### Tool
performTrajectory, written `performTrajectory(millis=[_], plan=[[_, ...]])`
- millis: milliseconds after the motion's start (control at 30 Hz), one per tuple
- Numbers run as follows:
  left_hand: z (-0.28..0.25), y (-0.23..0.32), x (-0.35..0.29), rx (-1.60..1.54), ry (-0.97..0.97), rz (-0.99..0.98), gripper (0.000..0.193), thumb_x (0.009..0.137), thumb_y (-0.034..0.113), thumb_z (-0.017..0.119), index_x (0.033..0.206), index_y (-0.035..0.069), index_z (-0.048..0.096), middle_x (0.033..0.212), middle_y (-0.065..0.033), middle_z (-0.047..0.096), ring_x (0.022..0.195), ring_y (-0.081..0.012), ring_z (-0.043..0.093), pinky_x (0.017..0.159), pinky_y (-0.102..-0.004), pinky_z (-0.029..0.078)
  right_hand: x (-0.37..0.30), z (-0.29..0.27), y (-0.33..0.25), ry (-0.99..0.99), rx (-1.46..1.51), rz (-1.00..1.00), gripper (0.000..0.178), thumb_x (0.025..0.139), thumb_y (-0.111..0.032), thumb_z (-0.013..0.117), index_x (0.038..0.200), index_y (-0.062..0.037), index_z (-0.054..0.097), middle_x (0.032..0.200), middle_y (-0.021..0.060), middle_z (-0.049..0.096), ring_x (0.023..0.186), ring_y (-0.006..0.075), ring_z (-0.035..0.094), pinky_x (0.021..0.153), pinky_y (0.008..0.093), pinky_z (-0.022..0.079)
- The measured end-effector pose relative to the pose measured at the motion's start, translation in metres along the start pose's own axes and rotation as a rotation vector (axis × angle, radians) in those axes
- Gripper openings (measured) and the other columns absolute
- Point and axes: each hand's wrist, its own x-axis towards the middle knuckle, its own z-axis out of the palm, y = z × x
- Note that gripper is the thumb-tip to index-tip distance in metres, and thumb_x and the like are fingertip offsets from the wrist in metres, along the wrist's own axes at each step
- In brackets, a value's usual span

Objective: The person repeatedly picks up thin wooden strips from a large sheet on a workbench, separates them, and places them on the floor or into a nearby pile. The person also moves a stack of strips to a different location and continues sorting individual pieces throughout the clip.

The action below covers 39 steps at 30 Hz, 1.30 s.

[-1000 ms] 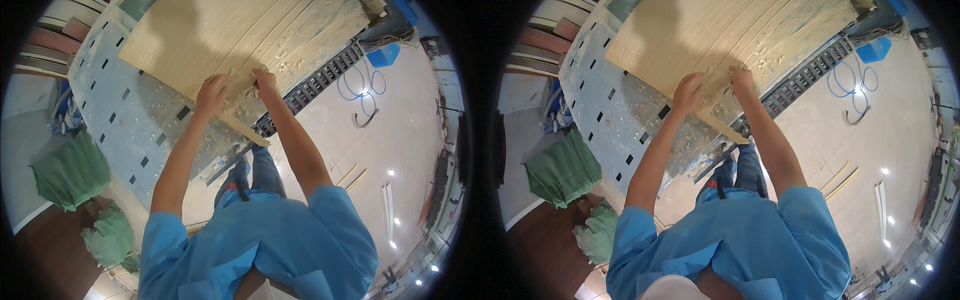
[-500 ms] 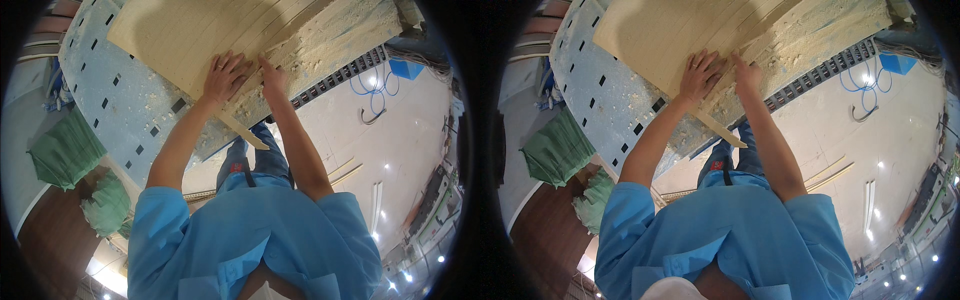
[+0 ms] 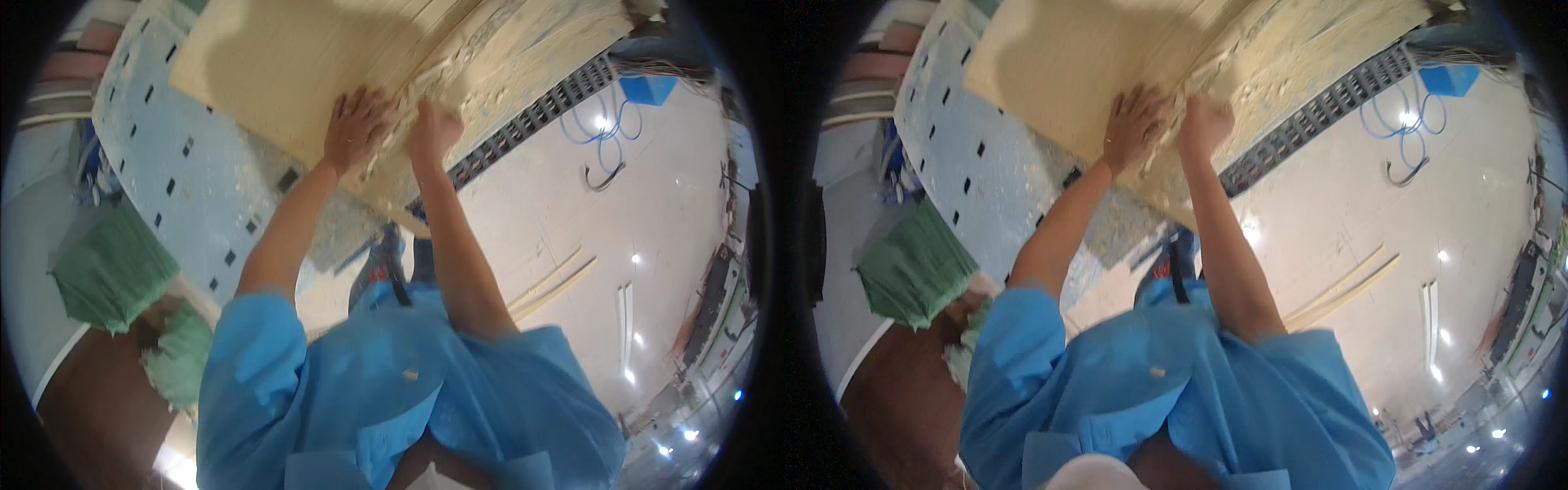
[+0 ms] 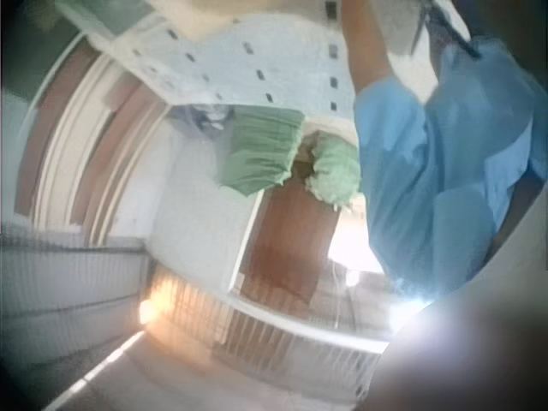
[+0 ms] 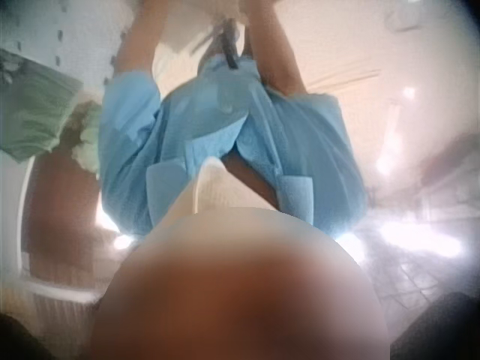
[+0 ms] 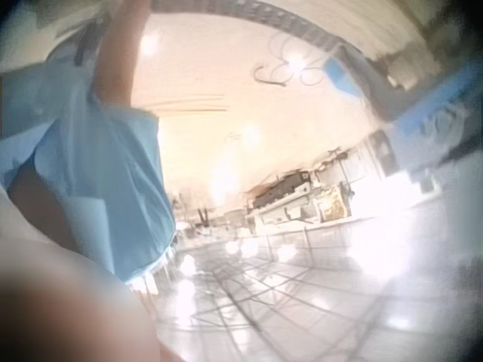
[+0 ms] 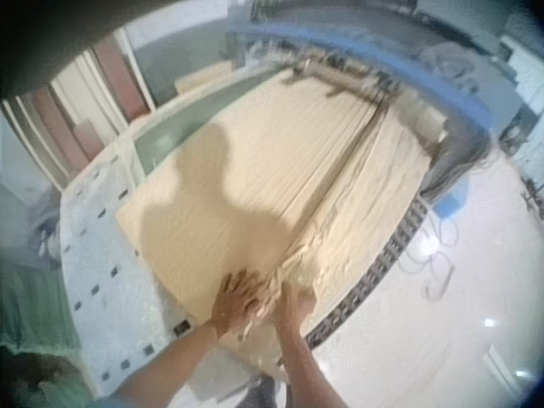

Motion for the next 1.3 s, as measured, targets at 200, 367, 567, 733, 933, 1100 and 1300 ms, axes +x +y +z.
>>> performTrajectory(millis=[200, 367, 567, 733, 933, 1100, 1300], plan=[[0.001, -0.004, -0.002, -0.072, -0.023, 0.006, 0.051, 0.099, 0.043, 0.049, 0.148, 0.031, 0.044, 0.158, -0.0016, 0.036, 0.149, -0.0271, 0.025, 0.122, -0.051, 0.013, 0.015, -0.129, 0.046, 0.258, -0.5, 0.008, 0.025, 0.078, -0.019, 0.07, 0.088, 0.0028, 0.063, 0.068, 0.0066, 0.061, 0.05, 0.016, 0.054, 0.048, 0.0347, 0.046], [-0.01, 0.044, -0.015, -0.368, 0.151, -0.106, 0.037, 0.097, 0.03, 0.057, 0.131, 0.017, 0.06, 0.143, -0.0088, 0.054, 0.134, -0.0294, 0.047, 0.11, -0.049, 0.034, -0.056, -0.358, 0.065, 0.116, -0.595, 0.126, 0.03, 0.081, -0.025, 0.072, 0.09, 0.0011, 0.061, 0.067, 0.0074, 0.06, 0.053, 0.0177, 0.058, 0.049, 0.0354, 0.047], [-0.02, 0.187, -0.115, -1.115, -0.372, -0.067, 0.031, 0.099, 0.023, 0.06, 0.125, 0.006, 0.062, 0.116, -0.0112, 0.068, 0.109, -0.0185, 0.064, 0.091, -0.0345, 0.05, -0.327, -0.511, 0.042, -0.085, -0.24, 0.63, 0.025, 0.083, -0.019, 0.072, 0.093, -0.0013, 0.057, 0.069, 0.0063, 0.057, 0.053, 0.0173, 0.059, 0.05, 0.0332, 0.051], [0.024, 0.348, -0.156, -1.427, -1.057, -0.279, 0.051, 0.097, 0.042, 0.062, 0.127, 0.001, 0.058, 0.12, -0.012, 0.065, 0.111, -0.0208, 0.063, 0.093, -0.0372, 0.051, -0.38, -0.517, 0.062, 0.066, -0.252, 0.565, 0.038, 0.079, -0.029, 0.076, 0.091, 0.0018, 0.059, 0.066, 0.0093, 0.06, 0.053, 0.0203, 0.062, 0.052, 0.0353, 0.053], [0.078, 0.463, -0.134, -1.793, -1.064, -0.405, 0.04, 0.1, 0.05, 0.051, 0.098, 0.012, 0.061, 0.085, -0.0037, 0.061, 0.08, -0.0164, 0.059, 0.074, -0.033, 0.048, -0.557, -0.558, 0.121, 0.38, -0.57, 0.63, 0.049, 0.074, -0.041, 0.076, 0.093, 0.003, 0.068, 0.069, 0.0165, 0.067, 0.068, 0.0245, 0.07, 0.065, 0.0398, 0.055], [0.101, 0.489, -0.147, -1.893, -1.017, -0.697, 0.039, 0.103, 0.042, 0.052, 0.116, 0.006, 0.049, 0.106, -0.0119, 0.061, 0.096, -0.0235, 0.061, 0.083, -0.0362, 0.055, -0.769, -0.608, 0.162, 0.229, -0.814, 1.006, 0.051, 0.07, -0.04, 0.072, 0.098, 0.0025, 0.069, 0.085, 0.0234, 0.069, 0.082, 0.0398, 0.068, 0.076, 0.0459, 0.053], [0.086, 0.506, -0.445, -1.704, -1.156, -0.657, 0.029, 0.106, 0.037, 0.046, 0.106, 0.01, 0.055, 0.103, -0.0066, 0.058, 0.099, -0.02, 0.06, 0.097, -0.0376, 0.05, -0.818, -0.632, 0.243, 0.536, -0.815, 0.706, 0.044, 0.072, -0.028, 0.074, 0.105, -0.0007, 0.061, 0.098, 0.0225, 0.065, 0.095, 0.0425, 0.063, 0.083, 0.0502, 0.051]])
